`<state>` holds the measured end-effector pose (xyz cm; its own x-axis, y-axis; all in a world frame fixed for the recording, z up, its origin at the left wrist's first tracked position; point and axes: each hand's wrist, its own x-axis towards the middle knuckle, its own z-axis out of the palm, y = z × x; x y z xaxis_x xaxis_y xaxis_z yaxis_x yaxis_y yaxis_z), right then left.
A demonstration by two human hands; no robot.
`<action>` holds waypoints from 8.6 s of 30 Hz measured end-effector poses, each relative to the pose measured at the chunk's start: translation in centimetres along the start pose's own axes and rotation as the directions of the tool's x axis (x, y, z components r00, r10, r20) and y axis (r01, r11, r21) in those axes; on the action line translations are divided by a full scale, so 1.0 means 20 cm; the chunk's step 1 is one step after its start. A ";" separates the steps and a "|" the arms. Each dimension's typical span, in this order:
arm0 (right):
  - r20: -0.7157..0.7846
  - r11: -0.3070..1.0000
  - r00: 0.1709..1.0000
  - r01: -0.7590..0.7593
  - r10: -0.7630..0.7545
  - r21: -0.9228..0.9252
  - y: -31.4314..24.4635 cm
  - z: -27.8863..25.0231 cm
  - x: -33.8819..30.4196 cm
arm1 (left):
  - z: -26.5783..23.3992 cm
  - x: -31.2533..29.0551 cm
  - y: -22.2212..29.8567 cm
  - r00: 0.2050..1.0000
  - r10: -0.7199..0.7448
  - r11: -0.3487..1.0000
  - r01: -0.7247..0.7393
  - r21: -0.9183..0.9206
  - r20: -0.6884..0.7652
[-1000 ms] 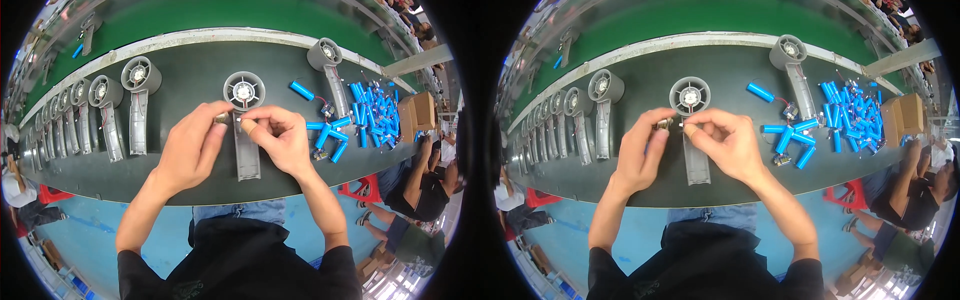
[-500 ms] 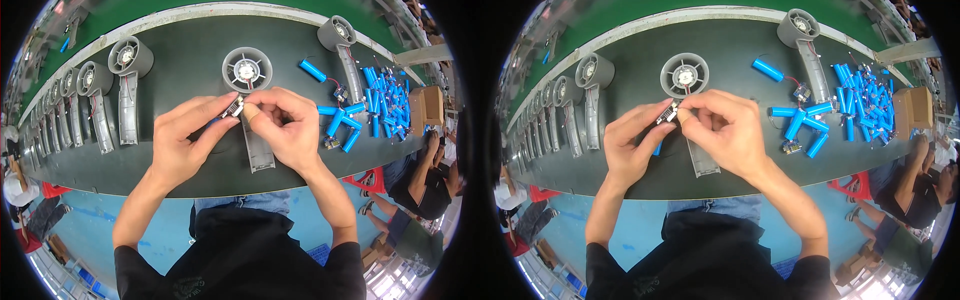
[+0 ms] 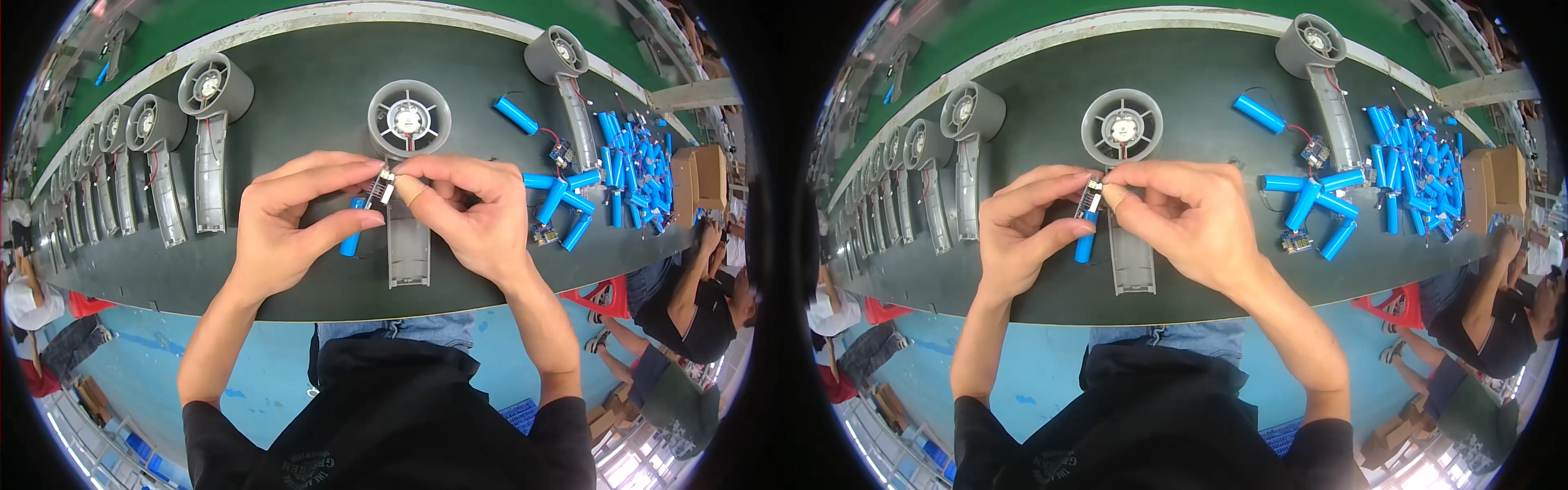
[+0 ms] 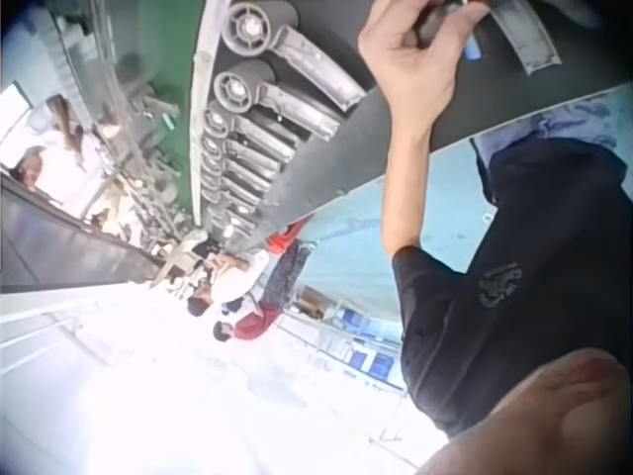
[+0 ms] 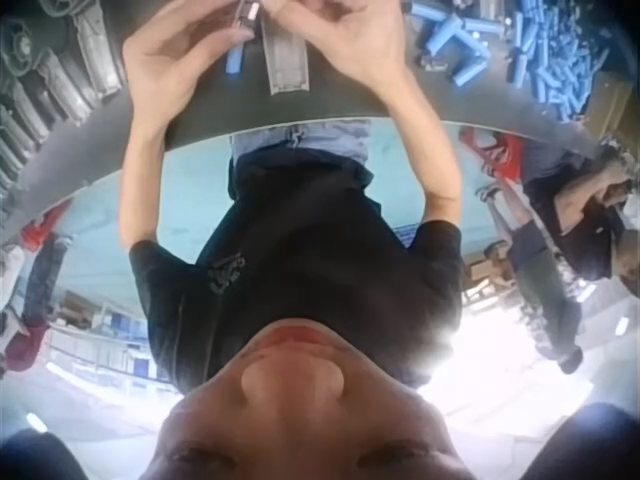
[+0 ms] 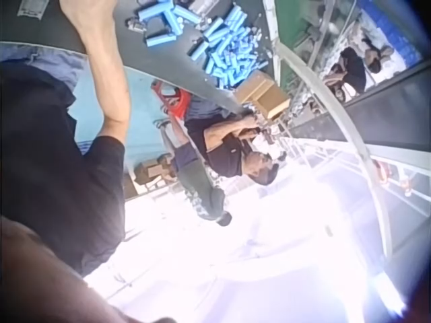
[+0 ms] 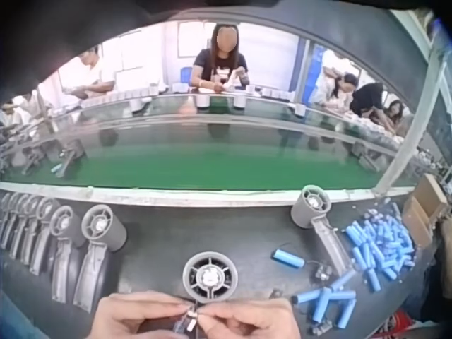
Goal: The person assembles small circular electronic components with blue parts and metal frames by hand on a production line.
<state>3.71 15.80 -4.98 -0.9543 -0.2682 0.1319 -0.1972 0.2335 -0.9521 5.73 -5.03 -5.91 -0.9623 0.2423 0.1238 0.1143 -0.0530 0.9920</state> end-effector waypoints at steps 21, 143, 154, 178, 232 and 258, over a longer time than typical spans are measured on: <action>0.000 0.924 0.947 0.312 -0.320 -0.219 0.06 -0.01 0.02 | 0.03 0.01 0.02 0.929 0.342 0.718 -0.356 0.598 0.143; -0.013 0.949 0.967 -0.248 0.255 0.195 -0.02 0.03 0.05 | 0.06 0.08 0.03 0.948 0.273 0.838 -0.151 0.525 -0.162; 0.103 0.913 0.947 -0.321 0.304 0.253 -0.05 0.01 0.06 | 0.04 0.08 0.02 0.940 0.335 0.802 -0.249 0.543 -0.063; -0.147 0.953 0.955 0.225 -0.257 -0.203 -0.01 0.08 0.02 | 0.03 0.05 0.03 0.969 0.245 0.866 -0.205 0.456 -0.031; -0.168 0.812 0.854 0.382 -0.493 -0.442 0.02 0.09 0.05 | 0.06 0.06 0.01 0.958 0.275 0.860 -0.208 0.466 -0.079; -0.070 0.975 0.997 -0.057 0.043 -0.216 -0.11 -0.02 0.67 | -0.17 0.69 0.29 0.933 0.014 0.988 0.042 0.150 -0.359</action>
<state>-8.80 12.07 -0.93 -0.9753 -0.1916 0.1097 -0.1859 0.4445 -0.8763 -7.77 -5.23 1.39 -0.9850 -0.1225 0.1215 0.1091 0.1032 0.9887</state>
